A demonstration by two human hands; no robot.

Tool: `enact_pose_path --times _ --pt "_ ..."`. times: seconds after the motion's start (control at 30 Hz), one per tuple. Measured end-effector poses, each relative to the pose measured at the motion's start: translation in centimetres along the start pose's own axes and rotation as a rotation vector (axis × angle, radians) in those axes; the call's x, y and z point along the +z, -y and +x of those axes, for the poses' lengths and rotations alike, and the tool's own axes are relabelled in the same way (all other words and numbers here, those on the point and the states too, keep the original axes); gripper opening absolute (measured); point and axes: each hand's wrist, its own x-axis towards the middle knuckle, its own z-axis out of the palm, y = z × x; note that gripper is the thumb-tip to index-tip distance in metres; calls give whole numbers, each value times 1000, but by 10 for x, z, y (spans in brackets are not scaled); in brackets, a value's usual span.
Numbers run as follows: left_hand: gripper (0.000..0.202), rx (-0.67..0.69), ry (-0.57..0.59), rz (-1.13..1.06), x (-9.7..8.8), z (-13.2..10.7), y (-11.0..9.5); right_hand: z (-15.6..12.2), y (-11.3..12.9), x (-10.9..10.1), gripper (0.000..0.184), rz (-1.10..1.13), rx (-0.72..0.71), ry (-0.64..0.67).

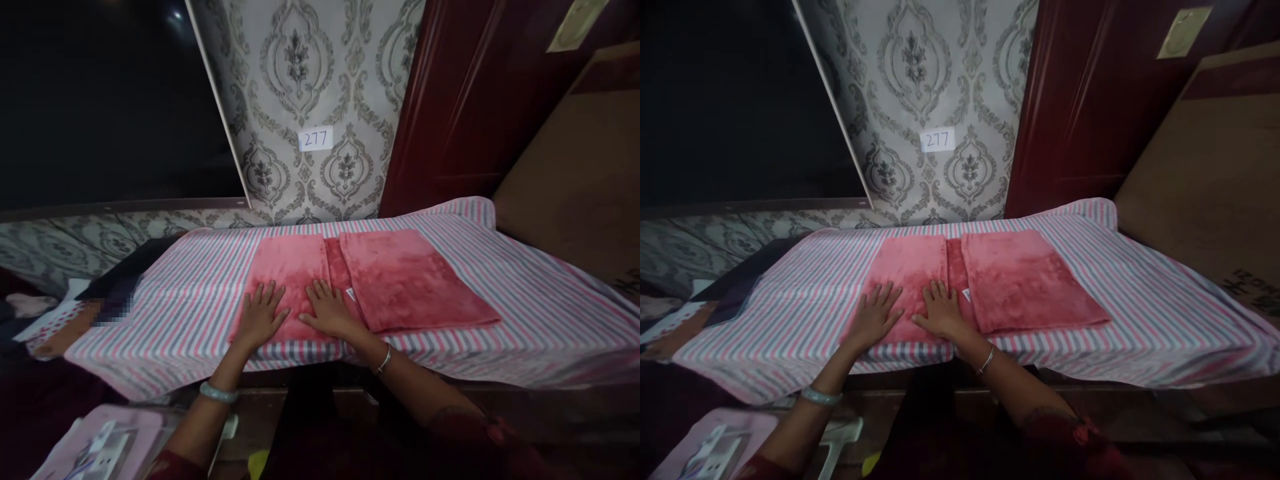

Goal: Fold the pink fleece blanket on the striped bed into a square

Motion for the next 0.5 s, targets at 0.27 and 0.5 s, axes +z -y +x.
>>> enact_pose_path --times 0.27,0.5 --pt "61 18 -56 8 8 1 7 85 -3 -46 62 58 86 -170" --pt "60 23 -55 9 13 0 12 109 -29 -18 55 48 122 -167"
